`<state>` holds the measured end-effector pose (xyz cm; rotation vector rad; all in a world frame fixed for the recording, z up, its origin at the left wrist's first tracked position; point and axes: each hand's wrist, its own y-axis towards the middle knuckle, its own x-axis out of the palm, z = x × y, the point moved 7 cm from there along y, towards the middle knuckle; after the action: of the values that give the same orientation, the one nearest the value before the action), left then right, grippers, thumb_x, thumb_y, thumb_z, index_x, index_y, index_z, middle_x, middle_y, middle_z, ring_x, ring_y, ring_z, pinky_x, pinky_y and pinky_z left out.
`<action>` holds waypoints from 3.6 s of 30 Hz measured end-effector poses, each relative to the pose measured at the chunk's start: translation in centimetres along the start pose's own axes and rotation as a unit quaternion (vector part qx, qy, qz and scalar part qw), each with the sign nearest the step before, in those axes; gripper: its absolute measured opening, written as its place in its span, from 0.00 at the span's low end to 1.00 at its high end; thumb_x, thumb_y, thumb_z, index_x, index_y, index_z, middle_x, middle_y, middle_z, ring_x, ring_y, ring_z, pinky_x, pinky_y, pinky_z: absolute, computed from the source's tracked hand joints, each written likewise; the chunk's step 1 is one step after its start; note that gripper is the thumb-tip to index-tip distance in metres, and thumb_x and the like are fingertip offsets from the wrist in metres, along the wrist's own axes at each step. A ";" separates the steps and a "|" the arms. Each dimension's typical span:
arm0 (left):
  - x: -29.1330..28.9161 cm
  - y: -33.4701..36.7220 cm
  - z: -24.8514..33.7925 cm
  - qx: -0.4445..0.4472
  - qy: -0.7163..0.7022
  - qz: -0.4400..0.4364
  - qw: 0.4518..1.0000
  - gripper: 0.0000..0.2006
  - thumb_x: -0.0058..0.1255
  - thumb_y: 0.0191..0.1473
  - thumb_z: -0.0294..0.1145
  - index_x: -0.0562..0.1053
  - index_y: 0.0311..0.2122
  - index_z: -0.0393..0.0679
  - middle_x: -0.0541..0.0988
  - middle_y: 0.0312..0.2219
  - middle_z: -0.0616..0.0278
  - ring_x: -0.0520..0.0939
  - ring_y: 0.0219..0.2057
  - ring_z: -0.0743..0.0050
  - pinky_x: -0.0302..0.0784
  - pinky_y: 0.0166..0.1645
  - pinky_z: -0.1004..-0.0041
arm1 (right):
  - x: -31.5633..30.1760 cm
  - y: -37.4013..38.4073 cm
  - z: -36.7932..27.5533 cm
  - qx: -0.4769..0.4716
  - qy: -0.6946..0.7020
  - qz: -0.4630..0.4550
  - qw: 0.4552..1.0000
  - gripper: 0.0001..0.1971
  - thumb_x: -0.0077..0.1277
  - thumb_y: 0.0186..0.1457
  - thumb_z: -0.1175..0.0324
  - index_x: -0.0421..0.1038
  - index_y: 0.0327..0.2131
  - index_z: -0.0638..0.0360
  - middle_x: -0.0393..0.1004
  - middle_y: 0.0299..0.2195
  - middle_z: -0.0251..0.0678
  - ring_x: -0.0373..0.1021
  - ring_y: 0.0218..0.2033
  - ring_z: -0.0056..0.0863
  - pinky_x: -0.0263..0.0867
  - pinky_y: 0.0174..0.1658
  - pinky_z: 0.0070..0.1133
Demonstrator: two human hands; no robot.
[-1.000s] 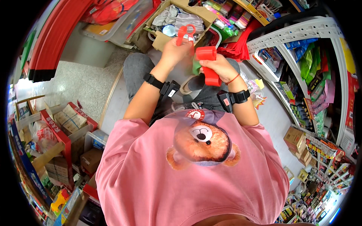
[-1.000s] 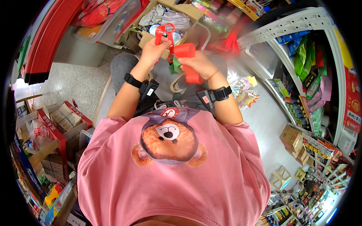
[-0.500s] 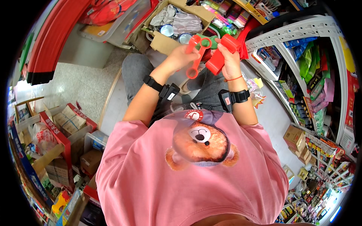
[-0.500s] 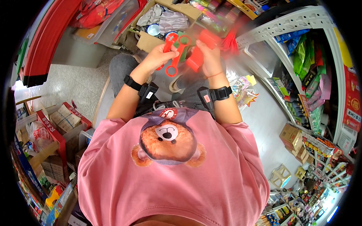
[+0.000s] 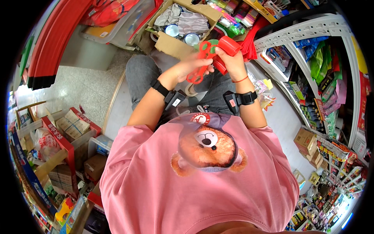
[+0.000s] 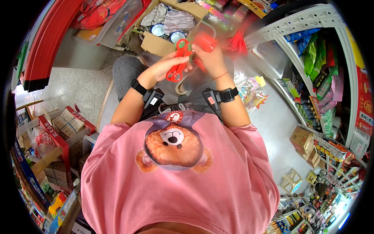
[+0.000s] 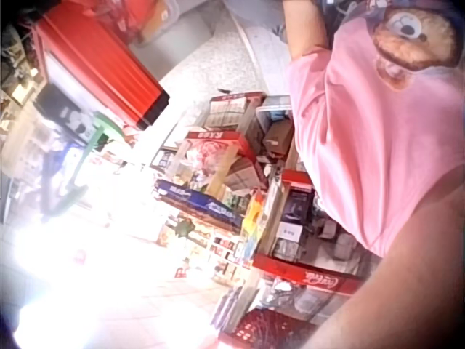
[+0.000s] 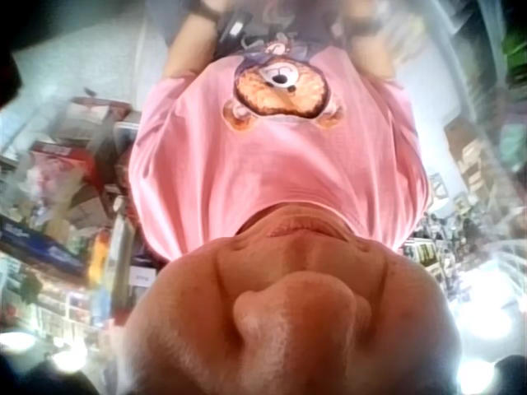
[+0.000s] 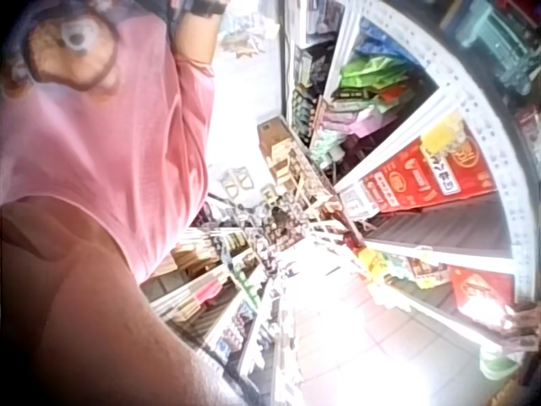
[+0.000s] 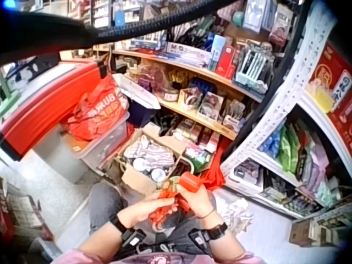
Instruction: The person threads a roll of packing tape into a red tape dispenser and tests it by applying tape to a small plastic object and a box.
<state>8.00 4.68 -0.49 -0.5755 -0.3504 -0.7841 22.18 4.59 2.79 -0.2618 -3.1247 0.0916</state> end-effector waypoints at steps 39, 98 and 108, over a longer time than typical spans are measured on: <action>2.1 0.1 -0.4 -0.007 -0.079 -0.093 0.993 0.19 0.34 0.61 0.54 0.63 0.37 0.45 0.64 0.21 0.69 0.66 0.20 0.79 0.64 0.25 0.79 | 0.7 -0.3 0.6 0.054 0.130 -0.024 0.990 0.09 0.56 0.53 0.68 0.70 0.36 0.58 0.72 0.33 0.28 0.68 0.34 0.17 0.65 0.38 0.19; -4.7 0.7 1.4 0.108 0.156 0.167 0.968 0.12 0.51 0.47 0.26 0.74 0.40 0.41 0.77 0.29 0.66 0.76 0.29 0.82 0.72 0.34 0.78 | -0.1 -0.8 0.9 0.073 0.178 0.016 0.981 0.20 0.50 0.54 0.73 0.62 0.51 0.66 0.69 0.48 0.40 0.71 0.41 0.29 0.71 0.41 0.26; -6.3 -1.4 4.2 0.159 0.095 0.279 0.942 0.05 0.54 0.49 0.29 0.72 0.33 0.44 0.74 0.22 0.72 0.66 0.17 0.89 0.61 0.22 0.83 | 3.9 -3.0 2.8 0.182 0.019 -0.250 0.951 0.15 0.54 0.53 0.68 0.69 0.44 0.63 0.74 0.37 0.34 0.72 0.33 0.21 0.69 0.37 0.18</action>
<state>2.41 9.98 0.20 -0.2654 -0.1160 -0.2217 17.78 2.17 0.13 0.5180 -2.9432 0.6314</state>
